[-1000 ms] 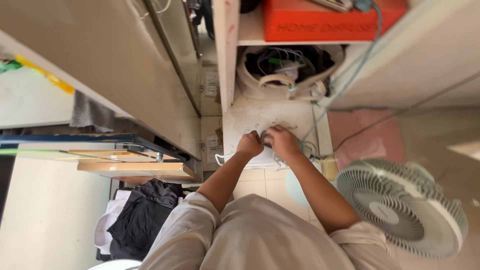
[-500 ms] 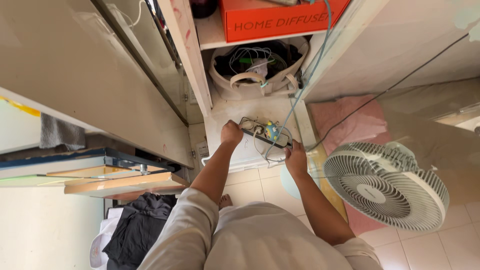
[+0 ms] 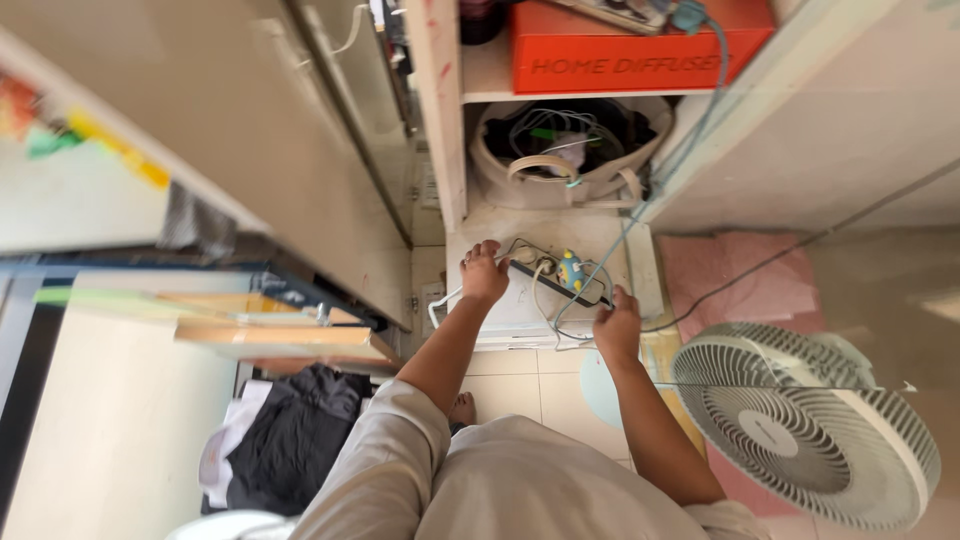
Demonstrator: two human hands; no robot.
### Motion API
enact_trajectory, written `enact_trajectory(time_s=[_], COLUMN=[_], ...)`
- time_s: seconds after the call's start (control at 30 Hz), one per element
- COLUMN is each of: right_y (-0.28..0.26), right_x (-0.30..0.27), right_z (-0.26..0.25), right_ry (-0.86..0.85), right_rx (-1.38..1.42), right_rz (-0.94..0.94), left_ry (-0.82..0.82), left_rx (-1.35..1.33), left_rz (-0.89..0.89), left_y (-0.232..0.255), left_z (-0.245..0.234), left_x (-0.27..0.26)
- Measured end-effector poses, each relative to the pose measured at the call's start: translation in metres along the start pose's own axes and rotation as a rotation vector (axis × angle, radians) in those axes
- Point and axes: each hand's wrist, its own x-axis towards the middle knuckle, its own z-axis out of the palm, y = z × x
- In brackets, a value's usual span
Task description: The person plugs in a power strip and an iron, then irons a black garment on a small ironing board. They smooth the fabric, flip it, and continue ironing different sections.
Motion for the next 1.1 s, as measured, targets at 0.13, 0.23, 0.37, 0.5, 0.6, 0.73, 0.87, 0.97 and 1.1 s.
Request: enact_trajectory(time_s=[0.13, 0.23, 0.37, 0.5, 0.6, 0.73, 0.87, 0.97, 1.1], right_y=[-0.038, -0.063, -0.090, -0.123, -0.160, -0.228, -0.319, -0.377, -0.432], right_x=[-0.022, -0.039, -0.073, -0.122, -0.178, -0.259, -0.329, -0.386, -0.483], right_z=[-0.028, -0.039, -0.029, 0.009, 0.038, 0.051, 0.034, 0.029, 0.071], right_ry=[0.128, 0.034, -0.191, -0.572, -0.850, -1.041, -1.110, -1.157, -1.167], right_rx=[0.013, 0.169, 0.247, 0.400, 0.498, 0.655, 0.761, 0.816, 0.721], right_rz=[-0.188, -0.242, -0.426, -0.559, -0.620, -0.778, -0.947, -1.129, -1.458], left_ry=[0.216, 0.372, 0.493, 0.604, 0.706, 0.900, 1.155, 1.226, 1.186], left_rx=[-0.095, -0.171, -0.152, -0.116, -0.032, -0.190, -0.209, -0.212, -0.233], left_rz=[0.060, 0.015, -0.118, -0.231, -0.172, -0.278, -0.462, -0.615, -0.639], left_y=[-0.002, -0.012, -0.037, -0.063, -0.074, -0.079, -0.103, -0.133, -0.173], left_z=[-0.017, -0.029, -0.055, -0.100, -0.151, -0.208, -0.240, -0.245, -0.244], left_x=[-0.044, -0.101, -0.196, -0.297, -0.381, -0.492, -0.586, -0.638, -0.698])
